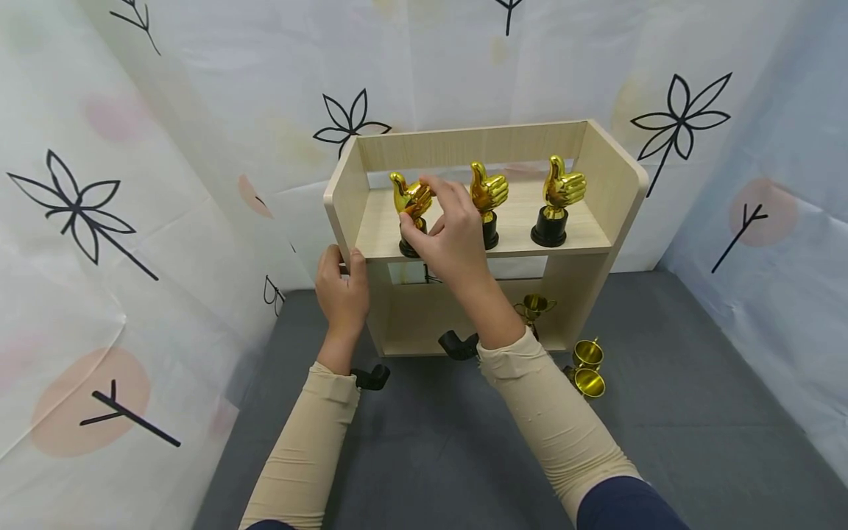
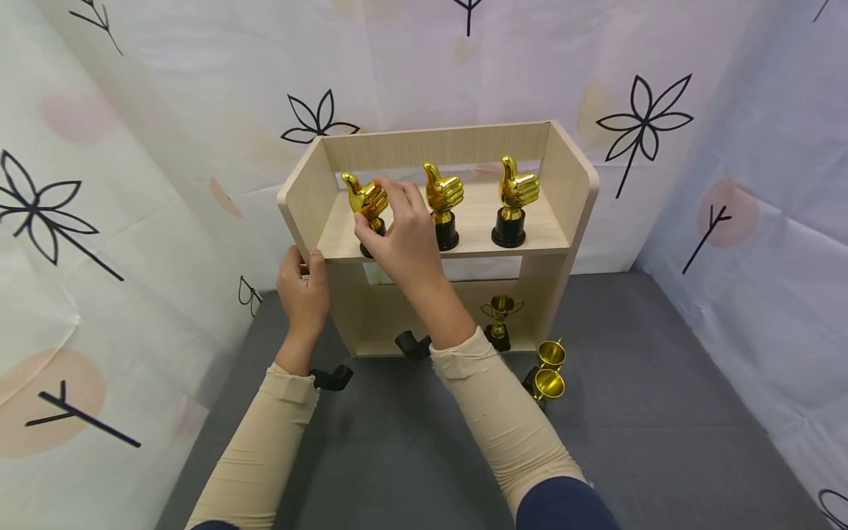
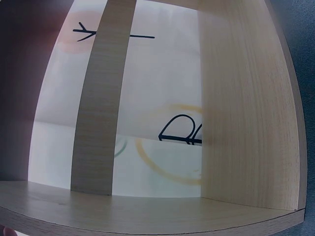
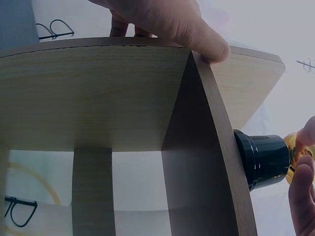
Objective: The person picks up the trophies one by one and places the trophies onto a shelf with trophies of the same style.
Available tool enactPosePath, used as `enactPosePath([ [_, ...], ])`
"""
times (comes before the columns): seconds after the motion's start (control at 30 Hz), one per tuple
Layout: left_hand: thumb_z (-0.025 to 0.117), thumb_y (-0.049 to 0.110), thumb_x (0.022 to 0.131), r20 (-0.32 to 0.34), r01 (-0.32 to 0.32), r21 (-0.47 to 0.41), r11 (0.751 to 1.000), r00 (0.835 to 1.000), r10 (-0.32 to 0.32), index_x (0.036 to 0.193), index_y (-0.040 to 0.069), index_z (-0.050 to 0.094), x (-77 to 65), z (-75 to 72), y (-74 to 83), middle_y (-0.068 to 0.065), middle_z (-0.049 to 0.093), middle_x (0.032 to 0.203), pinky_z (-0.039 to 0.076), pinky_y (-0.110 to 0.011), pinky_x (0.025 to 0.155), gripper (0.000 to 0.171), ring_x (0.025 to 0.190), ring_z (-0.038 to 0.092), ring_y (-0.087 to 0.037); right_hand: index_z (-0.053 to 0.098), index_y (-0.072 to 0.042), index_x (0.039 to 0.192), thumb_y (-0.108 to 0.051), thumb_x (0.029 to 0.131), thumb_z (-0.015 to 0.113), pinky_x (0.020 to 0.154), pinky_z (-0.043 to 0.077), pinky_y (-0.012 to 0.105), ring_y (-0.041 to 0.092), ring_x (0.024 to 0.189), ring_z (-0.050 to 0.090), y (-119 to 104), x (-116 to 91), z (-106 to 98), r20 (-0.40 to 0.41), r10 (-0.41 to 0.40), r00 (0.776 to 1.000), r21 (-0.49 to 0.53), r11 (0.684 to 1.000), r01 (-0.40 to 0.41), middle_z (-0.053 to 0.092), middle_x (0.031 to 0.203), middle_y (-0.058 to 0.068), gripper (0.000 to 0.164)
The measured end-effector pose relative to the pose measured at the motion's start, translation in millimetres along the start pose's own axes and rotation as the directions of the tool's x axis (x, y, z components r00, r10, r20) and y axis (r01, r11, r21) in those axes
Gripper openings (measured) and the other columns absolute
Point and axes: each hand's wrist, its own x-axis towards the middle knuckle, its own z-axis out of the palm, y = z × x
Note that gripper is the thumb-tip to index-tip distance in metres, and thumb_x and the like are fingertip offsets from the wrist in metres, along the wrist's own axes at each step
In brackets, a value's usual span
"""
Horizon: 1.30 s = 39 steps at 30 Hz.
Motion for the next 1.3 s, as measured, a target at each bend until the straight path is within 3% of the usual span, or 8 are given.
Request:
enactPosePath([
  [0.67, 0.046, 0.048, 0.102, 0.006, 0.025, 0.011, 1.000, 1.000, -0.025, 0.098, 0.001, 0.061, -0.6, 1.0, 0.0, -0.019, 0.058, 0.093, 0.047, -0.045, 0.073, 0.049, 0.086, 0.061, -0.036, 0.065, -0.001, 0.136, -0.017, 0.091, 0.081, 0.054, 0.051, 0.026, 0.017, 0.052, 0.055, 2, -3, 8, -0.044, -0.022, 0.999, -0.034, 0.999, 0.020, 0.064, 0.120, 0.019, 0.050],
  [1.3, 0.046, 0.046, 0.102, -0.012, 0.000, -0.003, 1.000, 1.000, 0.000, 0.094, 0.002, 0.059, -0.5, 0.2, 1.0, -0.018, 0.057, 0.090, 0.048, -0.047, 0.074, 0.046, 0.084, 0.060, -0.036, 0.064, -0.001, 0.137, -0.017, 0.094, 0.080, 0.056, 0.052, 0.027, 0.018, 0.055, 0.054, 3, -4, 12, -0.055, -0.066, 0.996, -0.058, 0.996, 0.063, 0.062, 0.120, 0.020, 0.049],
])
